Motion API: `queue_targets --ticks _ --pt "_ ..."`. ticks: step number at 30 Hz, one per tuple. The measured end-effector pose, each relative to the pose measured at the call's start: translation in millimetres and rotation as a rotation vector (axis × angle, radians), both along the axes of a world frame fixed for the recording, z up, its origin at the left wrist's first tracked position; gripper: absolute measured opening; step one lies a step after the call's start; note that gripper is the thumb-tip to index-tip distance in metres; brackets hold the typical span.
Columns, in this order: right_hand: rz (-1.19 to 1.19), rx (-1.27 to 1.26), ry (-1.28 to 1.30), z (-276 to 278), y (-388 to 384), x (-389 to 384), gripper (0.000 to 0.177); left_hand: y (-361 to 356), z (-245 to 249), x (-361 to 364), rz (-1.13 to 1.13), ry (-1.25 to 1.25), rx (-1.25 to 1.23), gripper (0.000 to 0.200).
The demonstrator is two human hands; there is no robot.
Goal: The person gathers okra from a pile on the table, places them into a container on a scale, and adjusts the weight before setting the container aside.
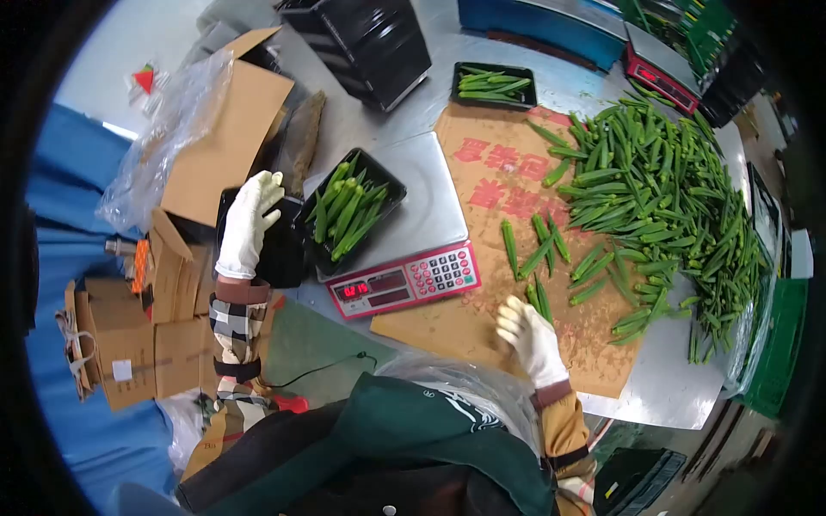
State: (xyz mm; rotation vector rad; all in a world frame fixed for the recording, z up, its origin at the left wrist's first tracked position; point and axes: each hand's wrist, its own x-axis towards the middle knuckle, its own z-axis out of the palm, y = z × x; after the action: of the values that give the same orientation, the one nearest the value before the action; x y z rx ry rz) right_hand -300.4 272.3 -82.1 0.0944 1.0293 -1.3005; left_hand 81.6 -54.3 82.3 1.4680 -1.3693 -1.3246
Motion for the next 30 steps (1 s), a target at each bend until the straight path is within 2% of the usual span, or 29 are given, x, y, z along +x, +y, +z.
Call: queue_targets --ticks 2,5,7,9,10,11,13,15,20,21,23,25,26,27,29,30 --pt "-0.022 0.15 0.074 -18 45 -3 0.045 8 -8 14 0.043 0.051 -0.018 0.05" --pt "-0.012 0.242 0.281 -35 86 12 0.038 21 -20 14 0.064 0.021 -0.073 0.045" --pt "-0.024 0.284 0.384 -42 92 17 0.033 23 -33 6 0.031 -0.099 -0.168 0.038" --pt "-0.064 0.338 0.421 -44 85 18 0.027 20 -58 -7 -0.021 -0.22 -0.404 0.035" --pt "-0.077 0.369 0.422 -47 80 17 0.024 23 -63 -20 -0.013 -0.185 -0.397 0.035" --pt "-0.068 0.397 0.427 -49 78 15 0.024 26 -63 -25 -0.118 -0.368 -0.435 0.041" --pt "-0.052 0.451 0.436 -48 73 14 0.024 29 -57 -43 -0.248 -0.886 -0.523 0.045" --pt "-0.066 0.457 0.447 -48 72 14 0.026 33 -65 -54 -0.235 -1.03 -0.692 0.04" --pt "-0.044 0.428 0.476 -54 77 15 0.028 30 -50 -50 -0.223 -0.775 -0.65 0.031" --pt "-0.045 0.43 0.476 -53 77 15 0.028 31 -48 -45 -0.109 -0.67 -0.733 0.027" --pt "-0.045 0.436 0.476 -52 77 15 0.028 29 -20 -36 -0.031 -0.424 -0.522 0.025" --pt "-0.06 0.426 0.47 -52 77 15 0.028 36 13 -32 0.054 -0.078 -0.338 0.026" --pt "-0.065 0.421 0.467 -51 76 15 0.028 39 22 -28 0.087 -0.045 -0.403 0.029" --pt "-0.068 0.426 0.46 -49 75 16 0.028 41 29 -24 0.183 0.022 -0.366 0.028" --pt "-0.076 0.435 0.449 -45 73 16 0.028 40 21 1 0.191 0.105 -0.371 0.028" --pt "-0.062 0.425 0.462 -46 74 14 0.028 45 21 3 0.254 0.052 -0.313 0.026"
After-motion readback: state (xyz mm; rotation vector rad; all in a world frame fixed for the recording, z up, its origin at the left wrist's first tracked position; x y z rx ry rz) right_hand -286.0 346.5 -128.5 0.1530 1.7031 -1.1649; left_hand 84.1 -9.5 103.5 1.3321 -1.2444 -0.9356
